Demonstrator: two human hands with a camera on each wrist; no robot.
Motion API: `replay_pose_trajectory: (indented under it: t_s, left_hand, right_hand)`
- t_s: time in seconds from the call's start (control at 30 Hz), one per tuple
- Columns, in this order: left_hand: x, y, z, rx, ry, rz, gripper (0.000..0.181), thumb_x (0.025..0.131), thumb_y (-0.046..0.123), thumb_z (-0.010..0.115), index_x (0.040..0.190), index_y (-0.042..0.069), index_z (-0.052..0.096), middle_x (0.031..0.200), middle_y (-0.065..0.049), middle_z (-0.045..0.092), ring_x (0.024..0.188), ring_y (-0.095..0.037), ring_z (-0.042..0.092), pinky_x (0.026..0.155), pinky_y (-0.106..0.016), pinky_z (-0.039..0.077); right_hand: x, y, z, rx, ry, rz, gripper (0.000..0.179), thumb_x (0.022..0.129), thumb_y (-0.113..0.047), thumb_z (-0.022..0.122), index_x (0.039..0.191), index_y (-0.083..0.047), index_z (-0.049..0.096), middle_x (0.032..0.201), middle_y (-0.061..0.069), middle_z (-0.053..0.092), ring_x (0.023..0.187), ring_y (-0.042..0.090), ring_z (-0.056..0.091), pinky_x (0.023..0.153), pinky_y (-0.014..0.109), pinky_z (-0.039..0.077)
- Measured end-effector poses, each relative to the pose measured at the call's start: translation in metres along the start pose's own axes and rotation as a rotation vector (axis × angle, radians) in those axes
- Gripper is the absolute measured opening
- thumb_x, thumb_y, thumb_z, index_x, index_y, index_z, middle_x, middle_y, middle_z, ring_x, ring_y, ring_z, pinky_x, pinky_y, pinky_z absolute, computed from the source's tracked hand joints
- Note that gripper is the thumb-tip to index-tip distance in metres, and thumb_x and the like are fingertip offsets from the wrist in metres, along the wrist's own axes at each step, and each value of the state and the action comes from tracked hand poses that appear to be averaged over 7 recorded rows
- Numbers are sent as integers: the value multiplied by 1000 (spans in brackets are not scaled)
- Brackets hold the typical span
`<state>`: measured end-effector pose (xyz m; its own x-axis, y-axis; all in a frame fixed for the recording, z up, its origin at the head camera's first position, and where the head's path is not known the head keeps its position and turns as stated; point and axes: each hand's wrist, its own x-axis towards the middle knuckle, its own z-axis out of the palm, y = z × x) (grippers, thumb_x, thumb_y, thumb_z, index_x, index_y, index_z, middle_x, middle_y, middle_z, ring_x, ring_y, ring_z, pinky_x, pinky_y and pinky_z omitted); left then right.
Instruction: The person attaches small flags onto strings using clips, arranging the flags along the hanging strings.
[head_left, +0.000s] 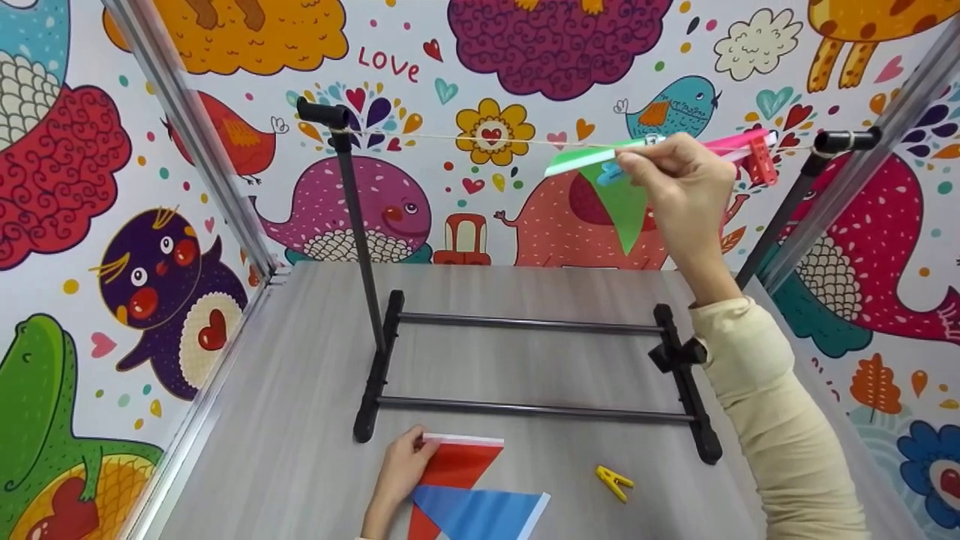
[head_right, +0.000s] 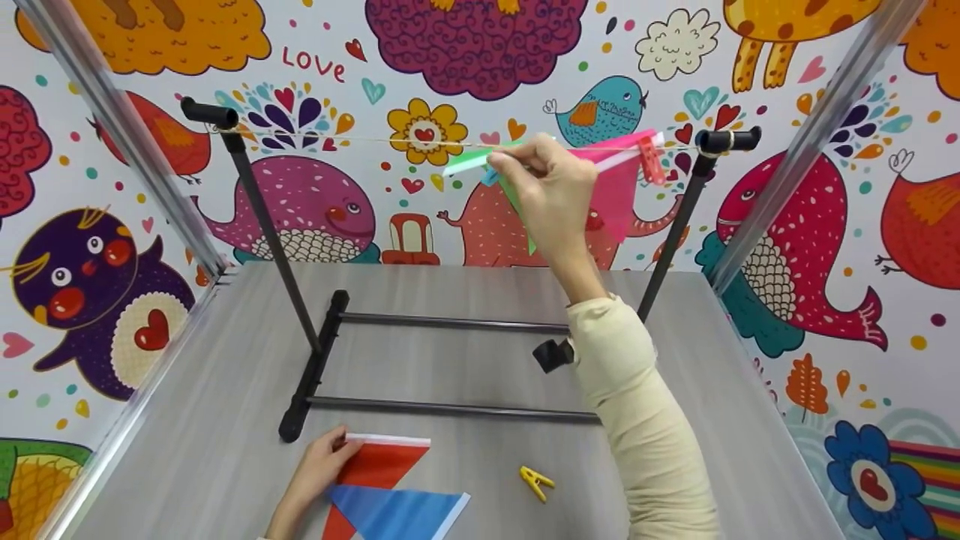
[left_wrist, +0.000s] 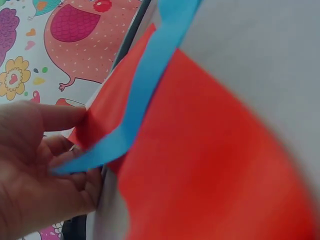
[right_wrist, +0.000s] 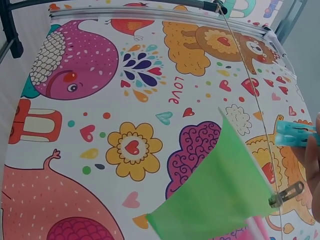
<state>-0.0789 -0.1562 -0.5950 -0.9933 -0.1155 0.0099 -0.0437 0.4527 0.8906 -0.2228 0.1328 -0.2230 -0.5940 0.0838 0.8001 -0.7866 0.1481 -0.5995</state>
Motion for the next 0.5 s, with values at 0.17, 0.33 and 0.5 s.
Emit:
replay_pose_trajectory:
  t_s: [0.17,0.33,0.5]
  left_hand:
    - [0,-1,0,3,27,16,7,88,11,63,84,6,59,69,1,48,67,-15,46,61,-28,37]
    - [-2,-4,2,6,44,26,7,88,10,63,84,7,60,69,1,49,67,-13,46,61,-28,38]
    - [-5,-6,3,-7,41,13,11,87,11,63,80,7,56,66,4,44,63,-10,41,57,-25,34]
  right_hand:
    - [12,-3,12,53,2,-8,7,79,4,74,81,9,70,81,14,72,59,20,62,62,20,50]
    - [13,-3,19,71,-14,-50,7,81,5,72,80,10,68,78,15,71,57,19,61,60,22,51]
    - [12,-1,27,142,-1,0,7,79,6,74,79,10,68,77,15,71,57,19,61,61,21,50]
